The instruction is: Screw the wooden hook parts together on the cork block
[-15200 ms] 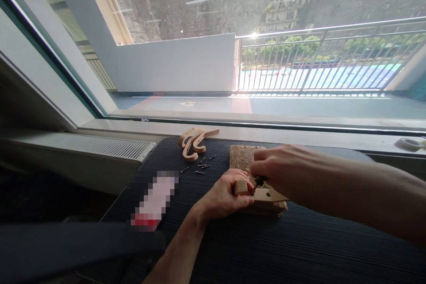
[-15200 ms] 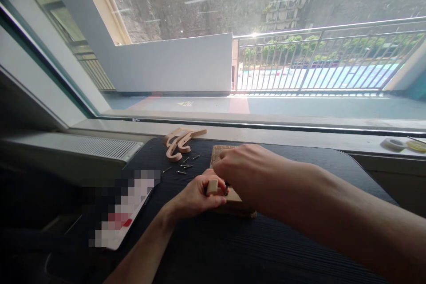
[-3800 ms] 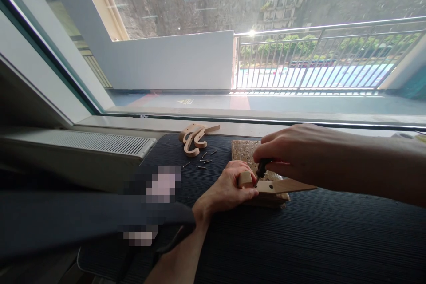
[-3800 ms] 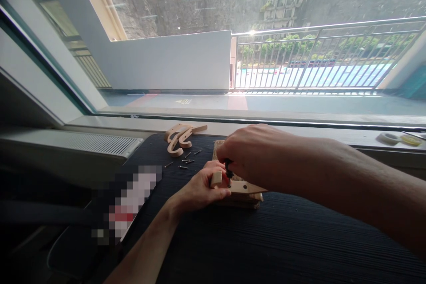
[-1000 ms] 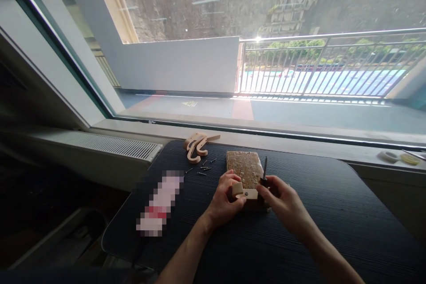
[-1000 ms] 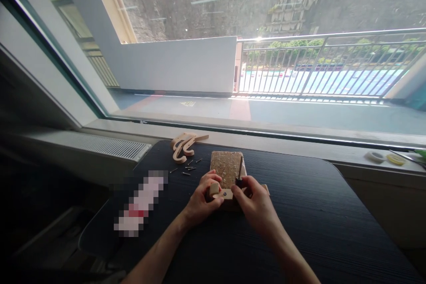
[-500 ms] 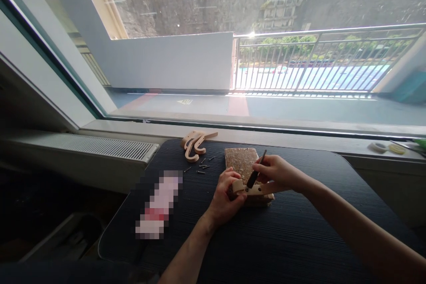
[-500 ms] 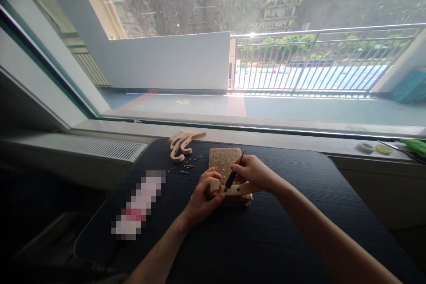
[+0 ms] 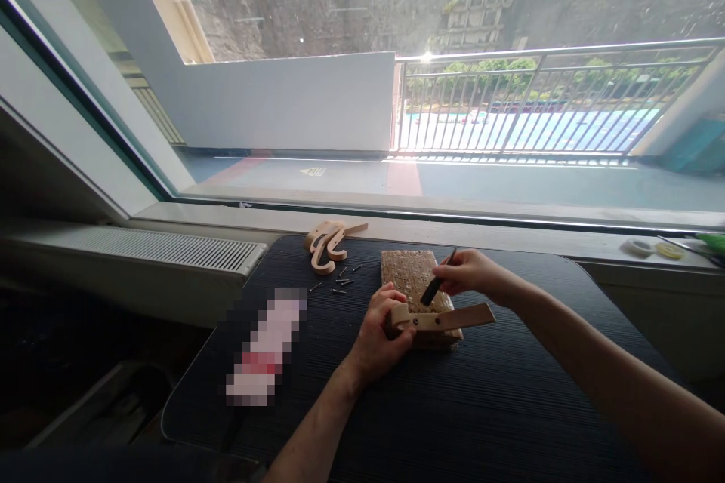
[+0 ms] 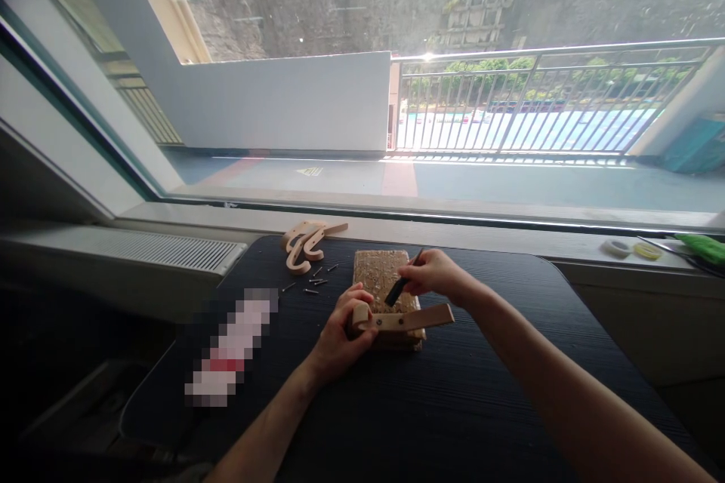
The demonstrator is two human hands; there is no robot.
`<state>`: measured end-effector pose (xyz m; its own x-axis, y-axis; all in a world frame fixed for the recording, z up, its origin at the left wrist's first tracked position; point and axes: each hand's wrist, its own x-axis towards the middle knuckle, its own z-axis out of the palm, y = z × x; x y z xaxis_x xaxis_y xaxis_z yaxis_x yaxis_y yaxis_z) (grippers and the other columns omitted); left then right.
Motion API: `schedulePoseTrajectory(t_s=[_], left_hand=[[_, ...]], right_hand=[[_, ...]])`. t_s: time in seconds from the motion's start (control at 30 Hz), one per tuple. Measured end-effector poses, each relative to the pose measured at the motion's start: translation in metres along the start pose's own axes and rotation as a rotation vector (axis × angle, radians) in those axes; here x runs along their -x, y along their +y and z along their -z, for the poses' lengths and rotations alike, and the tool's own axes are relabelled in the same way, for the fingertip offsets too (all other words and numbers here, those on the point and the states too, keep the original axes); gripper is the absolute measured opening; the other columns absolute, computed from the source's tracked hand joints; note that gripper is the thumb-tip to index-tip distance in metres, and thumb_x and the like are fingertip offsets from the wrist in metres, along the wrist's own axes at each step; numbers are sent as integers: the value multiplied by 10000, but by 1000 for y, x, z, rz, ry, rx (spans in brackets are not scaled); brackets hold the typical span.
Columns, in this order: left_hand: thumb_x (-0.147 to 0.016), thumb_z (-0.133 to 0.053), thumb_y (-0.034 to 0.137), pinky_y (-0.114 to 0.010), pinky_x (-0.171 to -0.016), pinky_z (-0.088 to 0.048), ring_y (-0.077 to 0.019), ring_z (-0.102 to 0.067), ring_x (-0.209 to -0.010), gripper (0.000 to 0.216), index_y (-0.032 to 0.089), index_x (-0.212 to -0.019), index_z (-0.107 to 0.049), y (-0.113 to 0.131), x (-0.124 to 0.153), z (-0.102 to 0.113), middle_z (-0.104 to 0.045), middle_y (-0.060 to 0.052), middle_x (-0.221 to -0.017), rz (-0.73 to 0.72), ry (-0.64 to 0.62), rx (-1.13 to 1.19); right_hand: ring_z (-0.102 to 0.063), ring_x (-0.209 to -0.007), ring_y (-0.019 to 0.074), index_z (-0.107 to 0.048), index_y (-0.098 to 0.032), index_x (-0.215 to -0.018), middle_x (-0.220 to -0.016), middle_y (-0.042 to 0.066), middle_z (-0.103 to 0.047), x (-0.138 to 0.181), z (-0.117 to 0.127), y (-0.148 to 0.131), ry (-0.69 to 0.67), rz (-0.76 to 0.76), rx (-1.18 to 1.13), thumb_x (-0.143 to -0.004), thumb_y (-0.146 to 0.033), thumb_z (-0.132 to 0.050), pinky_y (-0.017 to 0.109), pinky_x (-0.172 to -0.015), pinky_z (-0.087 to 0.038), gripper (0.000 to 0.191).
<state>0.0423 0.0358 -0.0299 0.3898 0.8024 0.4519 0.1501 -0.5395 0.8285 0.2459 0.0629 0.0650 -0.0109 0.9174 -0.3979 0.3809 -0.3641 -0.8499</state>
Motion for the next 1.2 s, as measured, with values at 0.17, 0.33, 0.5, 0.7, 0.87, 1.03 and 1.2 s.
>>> schedulePoseTrajectory(t_s=[0.17, 0.33, 0.5, 0.7, 0.87, 1.03, 1.2], left_hand=[[-709, -625, 124, -462, -1112, -291, -250, -377, -1296, 258, 204, -941, -546, 0, 1, 0, -554, -64, -1140, -3, -17, 0], [-700, -626, 114, -458, -1107, -300, -250, -382, -1293, 255, 206, -926, -550, -1, 1, -1, -566, -61, -1123, -3, -3, -9], [-714, -613, 109, -452, -1101, -316, -240, -387, -1291, 298, 213, -984, -546, -3, 1, -3, -562, -57, -1121, 0, 0, -1], [-694, -618, 96, -458, -1116, -290, -247, -369, -1304, 271, 209, -928, -540, -1, 0, -2, -558, -58, -1123, 0, -2, -9], [-694, -618, 101, -466, -1112, -294, -250, -378, -1298, 325, 213, -988, -538, -2, 1, -1, -549, -61, -1147, -12, -15, -7], [-685, -613, 82, -471, -1114, -289, -252, -372, -1305, 293, 211, -936, -536, -1, 1, -2, -559, -55, -1129, 0, 3, -9], [-690, -616, 93, -458, -1101, -314, -246, -392, -1290, 308, 211, -959, -526, 0, 1, -1, -562, -60, -1118, -23, -13, -12]], right_hand=[[-655, -567, 147, -616, -126, -703, -599, 50, -684, -5, -2, 2, -88, -18, -5, -728, -304, -706, 224, -536, -549, 201], [-658, -610, 118, -603, -132, -746, -660, 51, -700, -3, -1, 3, -62, 6, -18, -767, -339, -672, 192, -587, -546, 218], [-641, -521, 168, -624, -118, -718, -561, 49, -666, 6, -17, 4, -218, 21, 20, -683, -314, -740, 244, -470, -529, 230], [-648, -600, 100, -597, -138, -806, -677, 29, -693, 2, 7, -4, 2, 106, -29, -797, -300, -640, 185, -584, -540, 168], [-639, -535, 134, -596, -128, -711, -608, 29, -675, 2, -7, 2, -68, 93, -25, -725, -263, -708, 227, -516, -543, 176], [-643, -603, 98, -589, -140, -784, -680, 27, -684, 1, 5, -3, 36, 114, -60, -794, -282, -642, 205, -619, -545, 152], [-630, -556, 131, -583, -132, -739, -625, 29, -660, 6, -10, 1, -90, 108, 4, -751, -282, -675, 242, -556, -536, 176]])
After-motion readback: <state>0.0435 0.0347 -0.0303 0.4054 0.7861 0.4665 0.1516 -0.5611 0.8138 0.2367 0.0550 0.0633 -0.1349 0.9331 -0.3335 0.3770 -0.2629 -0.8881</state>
